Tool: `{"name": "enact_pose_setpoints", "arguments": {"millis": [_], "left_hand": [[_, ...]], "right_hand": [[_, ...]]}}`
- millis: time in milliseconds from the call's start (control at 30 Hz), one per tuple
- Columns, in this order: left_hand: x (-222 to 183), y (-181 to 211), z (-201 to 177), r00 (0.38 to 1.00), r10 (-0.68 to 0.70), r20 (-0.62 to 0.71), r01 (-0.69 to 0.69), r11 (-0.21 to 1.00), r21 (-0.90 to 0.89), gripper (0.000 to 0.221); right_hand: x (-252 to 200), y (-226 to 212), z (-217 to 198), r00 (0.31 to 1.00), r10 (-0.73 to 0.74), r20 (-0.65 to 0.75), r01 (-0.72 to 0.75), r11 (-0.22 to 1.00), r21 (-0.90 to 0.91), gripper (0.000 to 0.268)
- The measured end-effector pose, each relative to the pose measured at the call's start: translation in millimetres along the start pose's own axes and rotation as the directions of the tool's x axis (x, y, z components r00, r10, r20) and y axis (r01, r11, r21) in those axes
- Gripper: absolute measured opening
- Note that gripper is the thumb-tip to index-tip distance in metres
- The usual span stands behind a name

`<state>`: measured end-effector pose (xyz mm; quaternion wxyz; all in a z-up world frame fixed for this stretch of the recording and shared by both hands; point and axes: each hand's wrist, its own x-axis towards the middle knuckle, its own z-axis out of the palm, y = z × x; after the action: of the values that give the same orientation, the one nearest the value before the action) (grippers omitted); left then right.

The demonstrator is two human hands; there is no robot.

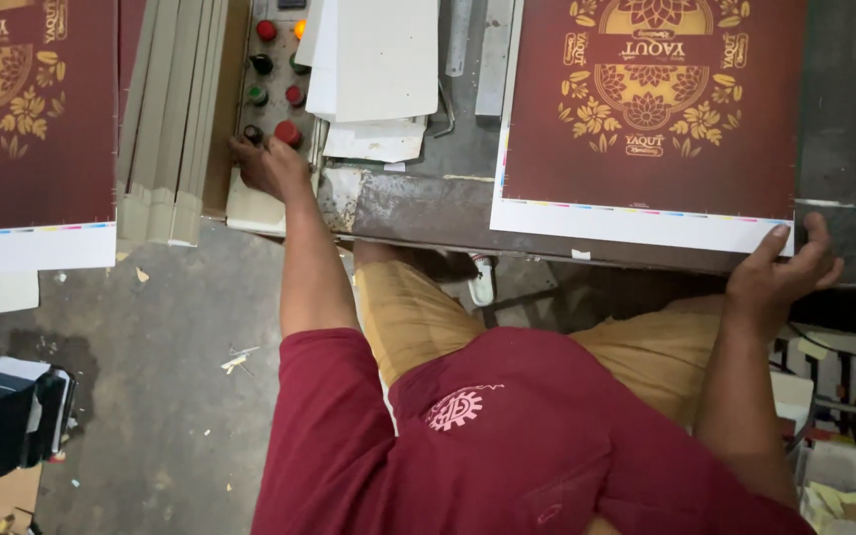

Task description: Feeding printed sheets into a finishing machine for processing.

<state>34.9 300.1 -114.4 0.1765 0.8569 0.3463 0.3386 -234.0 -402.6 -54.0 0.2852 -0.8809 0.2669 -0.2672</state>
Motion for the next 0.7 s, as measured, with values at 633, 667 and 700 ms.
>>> {"name": "enact_pose_setpoints", "arguments": {"millis": [633, 667, 700], "left_hand": [[-10, 33, -37, 0.993, -0.116, 0.000, 0.108, 0.927, -0.360, 0.065], [-11, 34, -40, 0.995, -0.095, -0.002, 0.088, 0.936, -0.342, 0.065], [-12, 35, -43, 0.997, -0.074, -0.004, 0.069, 0.944, -0.323, 0.066]], "right_hand": [[53, 11, 5, 0.965, 0.050, 0.259, 0.009, 0.974, -0.225, 0.071], [57, 14, 8, 0.957, 0.089, 0.276, -0.030, 0.977, -0.209, 0.070], [61, 18, 12, 0.947, 0.127, 0.294, -0.070, 0.978, -0.194, 0.069]]}}
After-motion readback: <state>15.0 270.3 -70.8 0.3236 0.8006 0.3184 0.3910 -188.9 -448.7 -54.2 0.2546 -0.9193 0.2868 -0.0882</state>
